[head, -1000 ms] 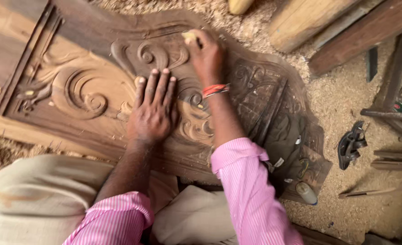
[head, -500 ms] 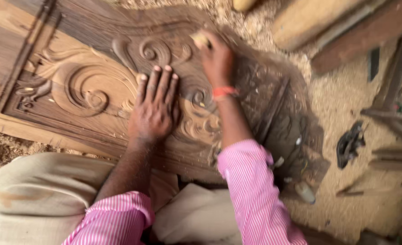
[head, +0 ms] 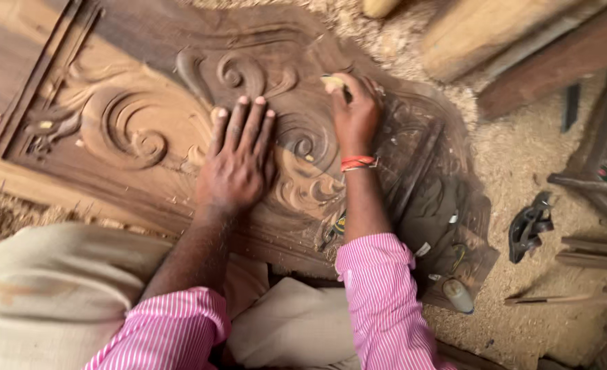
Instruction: The person sits cross-legged on the floor and uses a chisel to carve intricate floral patterns into a large, dark wooden panel. The person holds the panel steady with one hand while carefully chiseling the wood with the other, creating fine details in the design.
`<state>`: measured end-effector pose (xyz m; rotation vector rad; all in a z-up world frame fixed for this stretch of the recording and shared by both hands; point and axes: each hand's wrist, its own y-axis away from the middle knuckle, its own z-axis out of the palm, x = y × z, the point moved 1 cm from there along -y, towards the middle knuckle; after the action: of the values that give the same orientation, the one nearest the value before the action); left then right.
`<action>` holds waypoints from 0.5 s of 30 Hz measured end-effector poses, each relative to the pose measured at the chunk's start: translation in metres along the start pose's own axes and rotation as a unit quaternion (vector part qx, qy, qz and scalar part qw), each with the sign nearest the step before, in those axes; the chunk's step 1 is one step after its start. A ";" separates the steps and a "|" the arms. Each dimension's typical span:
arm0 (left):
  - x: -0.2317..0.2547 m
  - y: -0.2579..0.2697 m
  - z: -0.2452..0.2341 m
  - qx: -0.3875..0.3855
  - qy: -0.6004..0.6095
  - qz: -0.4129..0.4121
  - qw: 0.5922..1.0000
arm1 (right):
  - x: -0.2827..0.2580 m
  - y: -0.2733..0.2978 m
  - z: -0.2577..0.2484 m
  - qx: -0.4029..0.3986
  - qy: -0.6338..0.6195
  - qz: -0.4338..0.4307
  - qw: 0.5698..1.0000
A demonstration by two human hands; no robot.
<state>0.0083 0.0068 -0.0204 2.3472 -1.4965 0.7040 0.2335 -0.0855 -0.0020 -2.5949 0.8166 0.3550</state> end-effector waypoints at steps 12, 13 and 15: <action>0.001 0.000 -0.003 0.017 0.030 -0.002 0.999 | -0.010 -0.004 -0.013 -0.022 -0.036 -0.020 0.999; 0.002 0.003 -0.003 0.010 0.031 -0.005 0.999 | -0.009 -0.002 -0.014 -0.010 -0.020 -0.018 1.000; 0.002 0.007 -0.007 0.005 0.022 -0.008 1.000 | -0.013 0.005 -0.001 -0.017 -0.013 -0.007 1.000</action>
<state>0.0015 0.0054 -0.0137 2.3326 -1.4580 0.7552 0.2205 -0.0839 0.0021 -2.6191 0.7907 0.4017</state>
